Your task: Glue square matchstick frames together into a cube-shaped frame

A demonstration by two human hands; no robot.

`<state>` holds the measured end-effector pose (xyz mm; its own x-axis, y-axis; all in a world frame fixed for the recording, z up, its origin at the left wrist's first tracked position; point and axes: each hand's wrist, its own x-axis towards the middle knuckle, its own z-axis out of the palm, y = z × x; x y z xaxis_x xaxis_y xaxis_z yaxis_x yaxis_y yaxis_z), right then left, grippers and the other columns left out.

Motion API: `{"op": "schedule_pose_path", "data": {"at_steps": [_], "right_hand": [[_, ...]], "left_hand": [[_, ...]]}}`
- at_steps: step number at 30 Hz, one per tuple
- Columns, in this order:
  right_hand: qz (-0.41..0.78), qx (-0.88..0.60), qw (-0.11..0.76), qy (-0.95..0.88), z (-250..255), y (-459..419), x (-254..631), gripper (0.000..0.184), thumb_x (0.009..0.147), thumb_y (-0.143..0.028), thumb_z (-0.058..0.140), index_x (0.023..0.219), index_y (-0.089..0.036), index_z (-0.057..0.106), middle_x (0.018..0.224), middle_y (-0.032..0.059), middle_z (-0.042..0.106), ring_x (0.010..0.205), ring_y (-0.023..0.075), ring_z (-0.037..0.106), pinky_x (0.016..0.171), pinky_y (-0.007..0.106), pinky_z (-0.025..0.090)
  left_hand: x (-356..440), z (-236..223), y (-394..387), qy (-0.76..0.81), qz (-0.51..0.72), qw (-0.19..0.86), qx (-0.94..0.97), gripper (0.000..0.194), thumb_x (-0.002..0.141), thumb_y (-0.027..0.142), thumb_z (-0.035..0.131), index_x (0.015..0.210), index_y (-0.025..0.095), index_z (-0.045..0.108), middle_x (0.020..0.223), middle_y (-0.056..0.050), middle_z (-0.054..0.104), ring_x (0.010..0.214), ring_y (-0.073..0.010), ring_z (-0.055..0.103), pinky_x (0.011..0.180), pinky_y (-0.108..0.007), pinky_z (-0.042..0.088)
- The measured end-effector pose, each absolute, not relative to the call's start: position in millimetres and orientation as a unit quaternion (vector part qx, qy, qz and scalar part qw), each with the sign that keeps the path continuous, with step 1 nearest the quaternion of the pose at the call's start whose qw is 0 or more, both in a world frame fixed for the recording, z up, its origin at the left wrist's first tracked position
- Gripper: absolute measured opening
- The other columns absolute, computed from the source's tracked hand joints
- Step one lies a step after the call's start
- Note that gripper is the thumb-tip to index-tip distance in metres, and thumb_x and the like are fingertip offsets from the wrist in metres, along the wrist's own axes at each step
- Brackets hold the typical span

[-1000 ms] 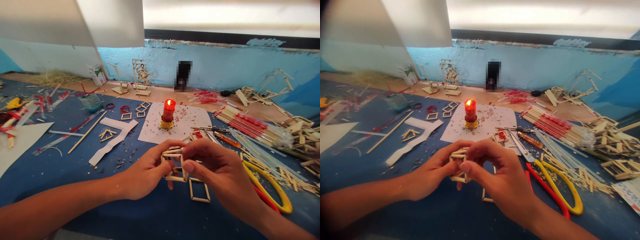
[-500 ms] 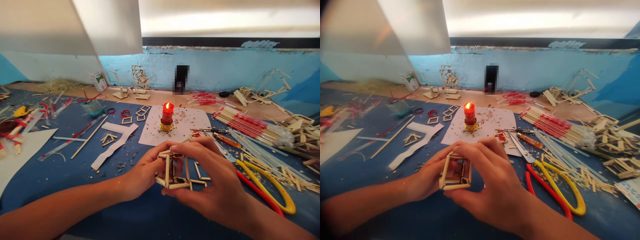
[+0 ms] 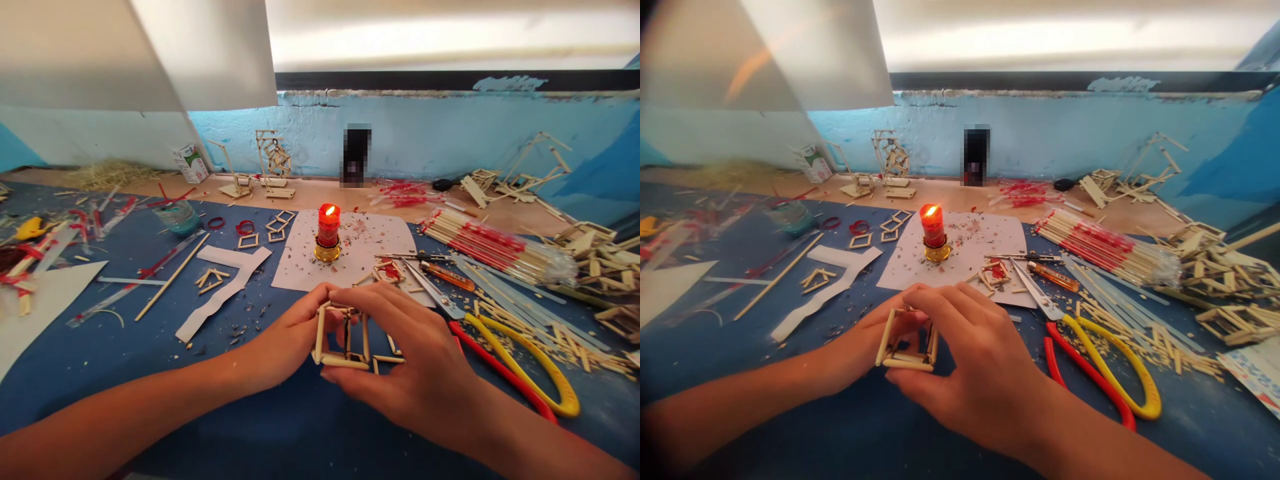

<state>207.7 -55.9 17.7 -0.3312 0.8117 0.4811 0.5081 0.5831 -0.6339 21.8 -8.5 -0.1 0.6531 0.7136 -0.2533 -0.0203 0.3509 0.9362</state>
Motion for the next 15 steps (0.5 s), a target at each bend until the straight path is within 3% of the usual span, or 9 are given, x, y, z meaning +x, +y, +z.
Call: {"op": "schedule_pose_path", "data": {"at_steps": [5, 10, 15], "right_hand": [[0.203, -0.422, 0.386, -0.795, 15, -55, 211, 0.053, 0.083, -0.024, 0.082, 0.130, -0.026, 0.058, 0.124, 0.0017, 0.071, 0.112, 0.0195, 0.067, 0.098, 0.031, 0.051], [0.223, -0.443, 0.373, -0.784, 14, -51, 212, 0.053, 0.080, -0.023, 0.083, 0.127, -0.029, 0.060, 0.116, 0.0018, 0.073, 0.106, 0.0223, 0.069, 0.092, 0.035, 0.054], [0.254, -0.461, 0.338, -0.780, 13, -50, 215, 0.051, 0.079, -0.026, 0.084, 0.125, -0.027, 0.062, 0.116, 0.0032, 0.073, 0.103, 0.0229, 0.069, 0.091, 0.037, 0.055]], "left_hand": [[14, 4, -2, 0.358, 0.194, 0.658, 0.633, 0.022, 0.103, 0.041, 0.057, 0.112, 0.021, 0.058, 0.105, -0.001, 0.059, 0.097, -0.0188, 0.056, 0.078, -0.027, 0.047], [9, 11, 7, 0.395, 0.149, 0.608, 0.672, 0.029, 0.095, 0.043, 0.066, 0.107, 0.019, 0.057, 0.090, 0.001, 0.055, 0.075, -0.0156, 0.051, 0.063, -0.026, 0.044], [1, 18, 20, 0.385, 0.125, 0.626, 0.666, 0.032, 0.083, 0.037, 0.081, 0.100, 0.020, 0.059, 0.081, 0.005, 0.056, 0.069, -0.0124, 0.051, 0.058, -0.023, 0.040]]}}
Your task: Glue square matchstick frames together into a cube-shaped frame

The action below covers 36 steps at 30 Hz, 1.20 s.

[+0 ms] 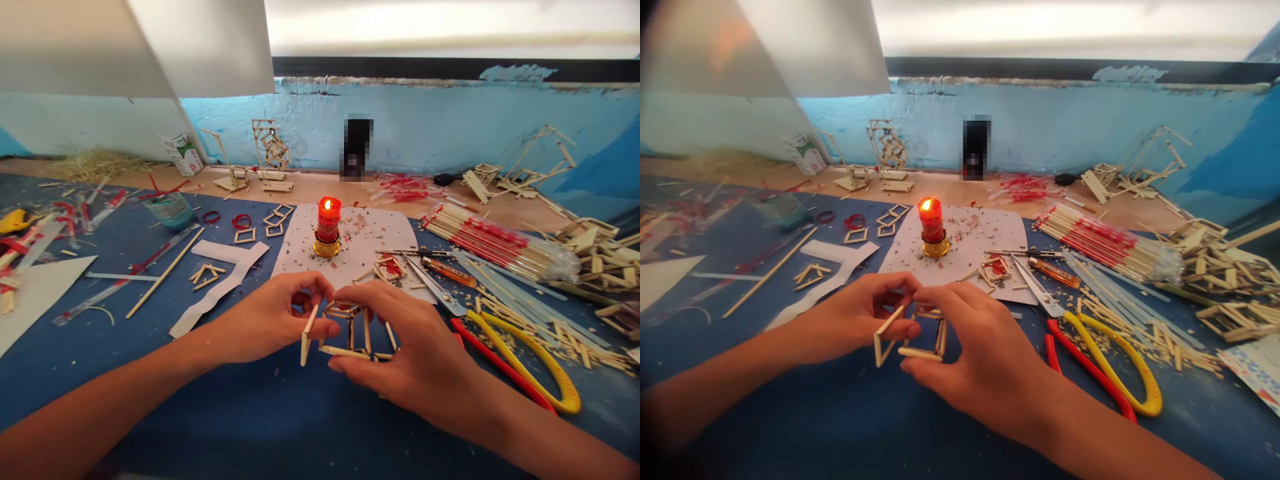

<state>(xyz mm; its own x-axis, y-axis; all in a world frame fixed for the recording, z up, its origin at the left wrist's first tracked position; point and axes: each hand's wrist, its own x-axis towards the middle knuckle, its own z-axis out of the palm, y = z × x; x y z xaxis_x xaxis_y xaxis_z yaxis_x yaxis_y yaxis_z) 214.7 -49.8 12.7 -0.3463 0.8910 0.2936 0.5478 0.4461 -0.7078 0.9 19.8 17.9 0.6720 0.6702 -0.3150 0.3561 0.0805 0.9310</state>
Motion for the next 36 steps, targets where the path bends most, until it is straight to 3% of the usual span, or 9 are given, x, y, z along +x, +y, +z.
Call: {"op": "schedule_pose_path", "data": {"at_steps": [7, 15, 20, 28, 30, 33, 36], "right_hand": [[0.264, -0.485, 0.281, -0.785, 9, -48, 216, 0.049, 0.081, -0.024, 0.081, 0.126, -0.027, 0.062, 0.118, 0.0033, 0.070, 0.107, 0.0231, 0.067, 0.091, 0.037, 0.052], [0.263, -0.497, 0.229, -0.794, 7, -45, 218, 0.048, 0.085, -0.026, 0.078, 0.130, -0.027, 0.061, 0.120, 0.0046, 0.069, 0.109, 0.0263, 0.066, 0.093, 0.043, 0.051], [0.255, -0.497, 0.235, -0.795, 2, -45, 221, 0.048, 0.085, -0.026, 0.078, 0.130, -0.025, 0.061, 0.124, 0.0076, 0.069, 0.113, 0.0279, 0.066, 0.096, 0.045, 0.052], [0.258, -0.493, 0.225, -0.800, 6, -43, 221, 0.045, 0.085, -0.025, 0.078, 0.127, -0.026, 0.062, 0.118, 0.0050, 0.071, 0.108, 0.0259, 0.067, 0.092, 0.042, 0.052], [0.258, -0.492, 0.227, -0.800, 7, -43, 221, 0.046, 0.085, -0.026, 0.078, 0.128, -0.026, 0.062, 0.119, 0.0040, 0.071, 0.108, 0.0251, 0.067, 0.092, 0.041, 0.051], [0.262, -0.492, 0.229, -0.798, 7, -42, 222, 0.046, 0.085, -0.027, 0.078, 0.128, -0.027, 0.062, 0.121, 0.0033, 0.071, 0.110, 0.0245, 0.067, 0.094, 0.041, 0.050], [0.268, -0.493, 0.224, -0.797, 7, -41, 223, 0.046, 0.086, -0.028, 0.078, 0.129, -0.027, 0.061, 0.122, 0.0027, 0.071, 0.111, 0.0240, 0.067, 0.095, 0.041, 0.050]], "left_hand": [[-10, 20, 41, 0.365, 0.082, 0.633, 0.678, 0.021, 0.084, 0.031, 0.079, 0.091, 0.019, 0.063, 0.071, 0.004, 0.067, 0.065, -0.0127, 0.063, 0.060, -0.022, 0.047], [-14, 24, 36, 0.311, 0.041, 0.471, 0.824, 0.008, 0.091, 0.024, 0.068, 0.098, 0.020, 0.069, 0.087, 0.000, 0.072, 0.074, -0.0146, 0.068, 0.065, -0.023, 0.051], [-18, 33, 33, 0.276, -0.035, 0.407, 0.870, 0.024, 0.087, 0.022, 0.072, 0.111, 0.025, 0.070, 0.105, -0.001, 0.068, 0.082, -0.0173, 0.067, 0.070, -0.026, 0.050], [-14, 26, 28, 0.334, -0.016, 0.384, 0.860, 0.036, 0.090, 0.026, 0.067, 0.125, 0.028, 0.064, 0.108, -0.002, 0.063, 0.078, -0.0172, 0.065, 0.070, -0.029, 0.049], [-17, 28, 27, 0.335, -0.018, 0.382, 0.861, 0.037, 0.091, 0.025, 0.067, 0.128, 0.029, 0.063, 0.118, -0.003, 0.063, 0.079, -0.0165, 0.065, 0.072, -0.028, 0.050], [-24, 35, 32, 0.310, -0.021, 0.364, 0.878, 0.044, 0.088, 0.020, 0.069, 0.130, 0.033, 0.062, 0.143, -0.002, 0.054, 0.101, -0.0194, 0.066, 0.088, -0.029, 0.051], [-30, 41, 41, 0.267, -0.037, 0.324, 0.907, 0.061, 0.083, 0.005, 0.064, 0.136, 0.036, 0.061, 0.151, 0.001, 0.051, 0.133, -0.0244, 0.054, 0.112, -0.034, 0.041]]}}
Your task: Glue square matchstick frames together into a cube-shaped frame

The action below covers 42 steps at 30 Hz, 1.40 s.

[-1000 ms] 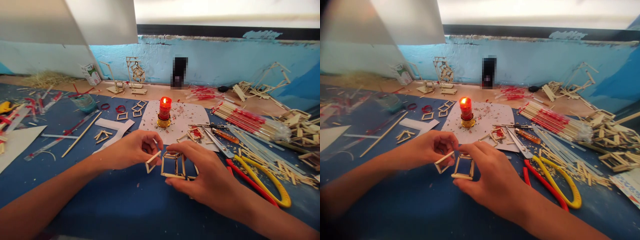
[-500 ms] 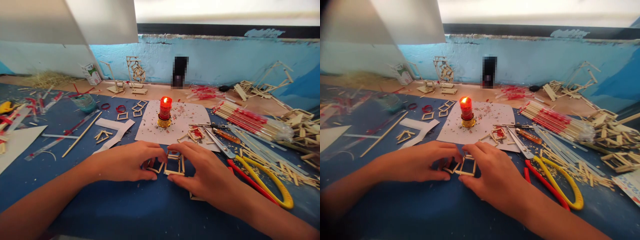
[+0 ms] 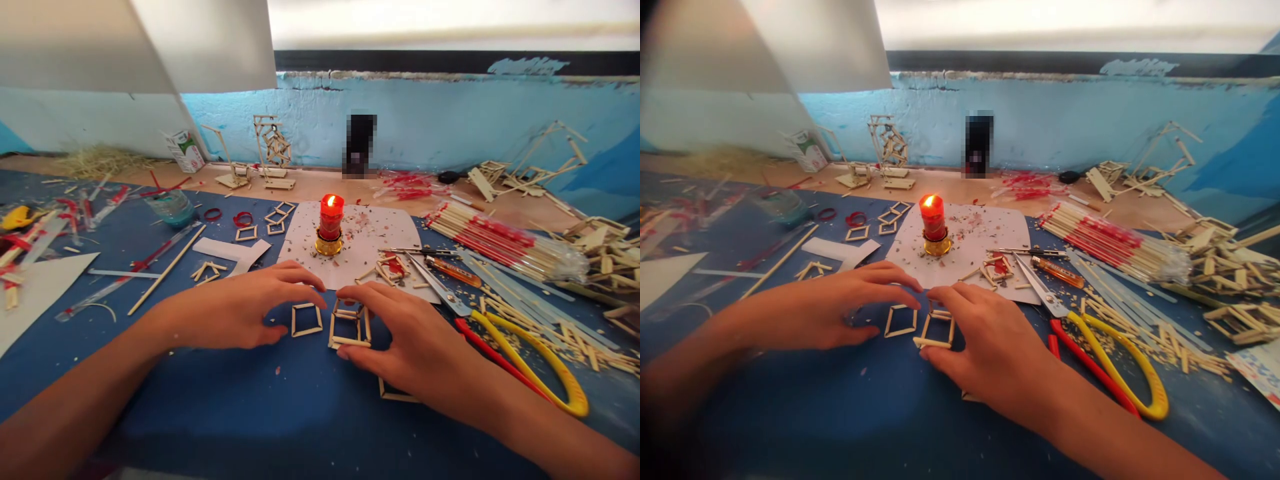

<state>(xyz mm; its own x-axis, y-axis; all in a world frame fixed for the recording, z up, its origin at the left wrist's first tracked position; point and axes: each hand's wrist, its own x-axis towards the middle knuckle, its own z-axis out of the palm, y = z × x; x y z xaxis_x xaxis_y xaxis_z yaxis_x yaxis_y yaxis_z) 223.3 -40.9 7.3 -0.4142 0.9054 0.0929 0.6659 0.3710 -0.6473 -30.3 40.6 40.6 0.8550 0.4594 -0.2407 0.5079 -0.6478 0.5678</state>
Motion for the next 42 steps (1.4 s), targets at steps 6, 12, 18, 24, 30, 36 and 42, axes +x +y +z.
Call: {"op": "schedule_pose_path", "data": {"at_steps": [6, 12, 18, 24, 30, 36, 42], "right_hand": [[0.270, -0.498, 0.213, -0.796, 7, -40, 224, 0.049, 0.086, -0.031, 0.079, 0.131, -0.027, 0.062, 0.125, 0.0031, 0.070, 0.113, 0.0247, 0.067, 0.095, 0.041, 0.051], [0.265, -0.486, 0.192, -0.810, 8, -42, 229, 0.063, 0.084, -0.037, 0.081, 0.141, -0.027, 0.056, 0.135, 0.0054, 0.067, 0.121, 0.0263, 0.064, 0.101, 0.042, 0.051], [0.289, -0.487, 0.177, -0.805, 10, -41, 232, 0.068, 0.083, -0.031, 0.081, 0.144, -0.026, 0.053, 0.139, 0.0051, 0.064, 0.125, 0.0244, 0.062, 0.106, 0.039, 0.050], [0.277, -0.491, 0.194, -0.803, 5, -37, 237, 0.065, 0.083, -0.025, 0.080, 0.143, -0.026, 0.054, 0.134, 0.0044, 0.067, 0.114, 0.0225, 0.066, 0.103, 0.038, 0.052], [0.270, -0.482, 0.207, -0.808, 4, -33, 237, 0.067, 0.081, -0.022, 0.084, 0.142, -0.024, 0.056, 0.133, 0.0050, 0.068, 0.112, 0.0217, 0.066, 0.101, 0.036, 0.052], [0.281, -0.474, 0.224, -0.804, 6, -34, 236, 0.065, 0.080, -0.018, 0.084, 0.139, -0.024, 0.057, 0.134, 0.0049, 0.068, 0.120, 0.0214, 0.065, 0.105, 0.034, 0.050], [0.289, -0.479, 0.223, -0.798, 5, -33, 236, 0.064, 0.080, -0.021, 0.084, 0.138, -0.024, 0.058, 0.131, 0.0037, 0.069, 0.118, 0.0207, 0.065, 0.101, 0.032, 0.050]], "left_hand": [[-29, 34, 50, 0.214, -0.081, 0.320, 0.919, 0.069, 0.077, -0.001, 0.059, 0.136, 0.033, 0.066, 0.139, 0.001, 0.063, 0.124, -0.0198, 0.062, 0.104, -0.025, 0.046], [-28, 33, 53, 0.221, -0.066, 0.278, 0.933, 0.048, 0.078, 0.010, 0.070, 0.122, 0.029, 0.073, 0.125, 0.000, 0.070, 0.110, -0.0206, 0.069, 0.094, -0.025, 0.051], [-23, 36, 51, 0.221, -0.080, 0.245, 0.941, 0.035, 0.073, 0.018, 0.075, 0.107, 0.026, 0.073, 0.111, 0.000, 0.072, 0.098, -0.0214, 0.070, 0.083, -0.028, 0.052], [-22, 29, 47, 0.247, 0.001, 0.306, 0.919, 0.033, 0.065, 0.021, 0.073, 0.098, 0.018, 0.068, 0.088, 0.000, 0.071, 0.077, -0.0192, 0.068, 0.073, -0.030, 0.055], [-15, 14, 42, 0.272, 0.144, 0.495, 0.813, 0.042, 0.064, 0.010, 0.066, 0.106, 0.013, 0.066, 0.094, -0.003, 0.073, 0.083, -0.0190, 0.073, 0.081, -0.032, 0.063], [-5, 10, 32, 0.321, 0.157, 0.544, 0.759, 0.040, 0.068, 0.007, 0.066, 0.107, 0.014, 0.066, 0.100, -0.003, 0.075, 0.092, -0.0198, 0.075, 0.094, -0.036, 0.063], [2, 10, 20, 0.365, 0.170, 0.530, 0.747, 0.038, 0.071, 0.009, 0.070, 0.109, 0.015, 0.066, 0.107, -0.005, 0.077, 0.096, -0.0213, 0.078, 0.095, -0.035, 0.065]]}}
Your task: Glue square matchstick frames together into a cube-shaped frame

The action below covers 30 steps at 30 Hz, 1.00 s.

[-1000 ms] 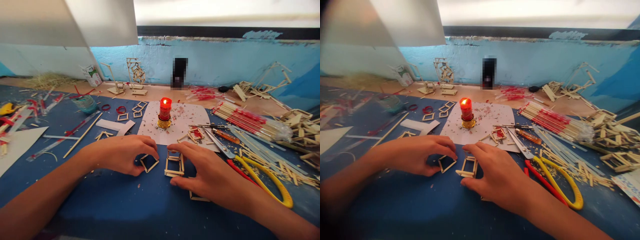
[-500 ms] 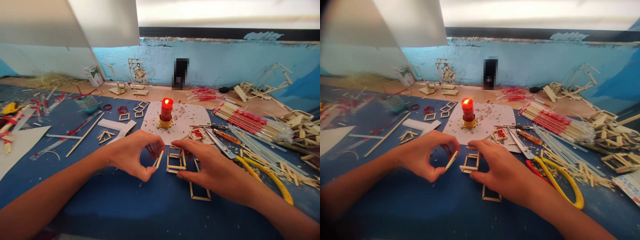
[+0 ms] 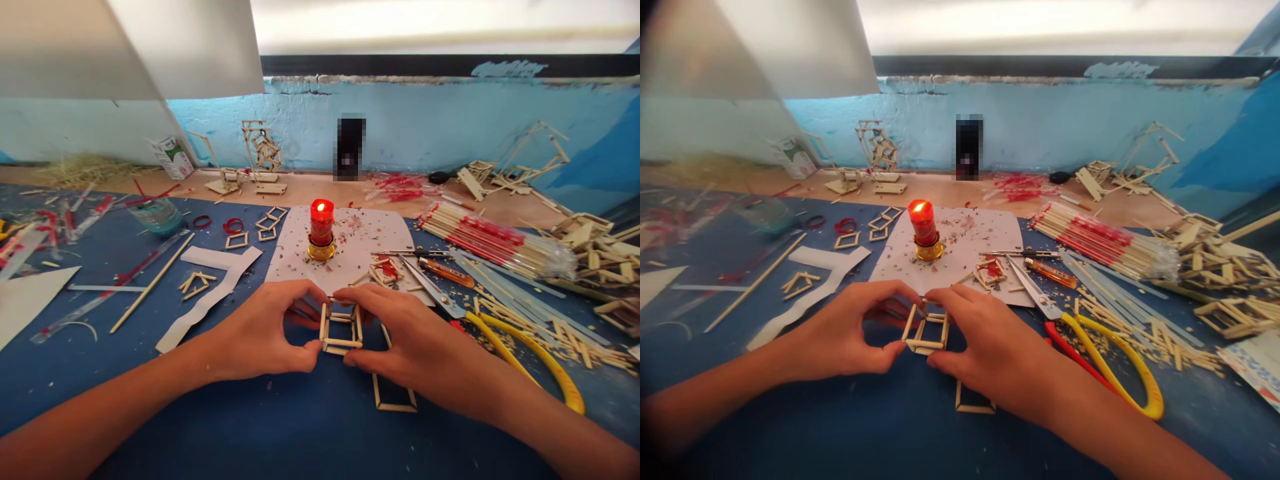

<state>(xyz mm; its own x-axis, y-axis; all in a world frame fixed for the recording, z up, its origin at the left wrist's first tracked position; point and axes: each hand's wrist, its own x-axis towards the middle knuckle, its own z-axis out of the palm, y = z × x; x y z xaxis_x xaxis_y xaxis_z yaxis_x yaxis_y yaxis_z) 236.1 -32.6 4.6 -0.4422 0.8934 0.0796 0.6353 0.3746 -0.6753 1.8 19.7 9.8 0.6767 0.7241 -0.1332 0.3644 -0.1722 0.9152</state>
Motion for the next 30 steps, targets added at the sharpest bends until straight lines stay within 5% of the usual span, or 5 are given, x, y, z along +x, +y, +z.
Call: {"op": "schedule_pose_path", "data": {"at_steps": [11, 21, 30], "right_hand": [[0.314, -0.475, 0.228, -0.790, 3, -32, 236, 0.060, 0.080, -0.019, 0.085, 0.135, -0.025, 0.061, 0.115, 0.0009, 0.070, 0.102, 0.0179, 0.064, 0.089, 0.029, 0.049], [0.312, -0.462, 0.223, -0.800, 4, -33, 235, 0.060, 0.085, -0.020, 0.081, 0.140, -0.022, 0.058, 0.120, 0.0043, 0.068, 0.111, 0.0210, 0.063, 0.098, 0.034, 0.048], [0.270, -0.480, 0.211, -0.808, 7, -39, 227, 0.042, 0.089, -0.020, 0.073, 0.128, -0.021, 0.057, 0.129, 0.0082, 0.057, 0.110, 0.0228, 0.063, 0.098, 0.041, 0.053]], "left_hand": [[3, 8, 14, 0.385, 0.185, 0.558, 0.712, 0.044, 0.074, 0.008, 0.075, 0.116, 0.017, 0.064, 0.106, -0.003, 0.079, 0.097, -0.0204, 0.079, 0.096, -0.032, 0.065], [5, -2, 22, 0.381, 0.175, 0.508, 0.752, 0.017, 0.095, 0.023, 0.068, 0.111, 0.021, 0.073, 0.100, 0.000, 0.081, 0.089, -0.0162, 0.078, 0.079, -0.023, 0.062], [10, -3, 25, 0.389, 0.155, 0.429, 0.801, 0.012, 0.093, 0.023, 0.067, 0.100, 0.020, 0.077, 0.081, 0.003, 0.076, 0.070, -0.0119, 0.067, 0.064, -0.021, 0.051]]}}
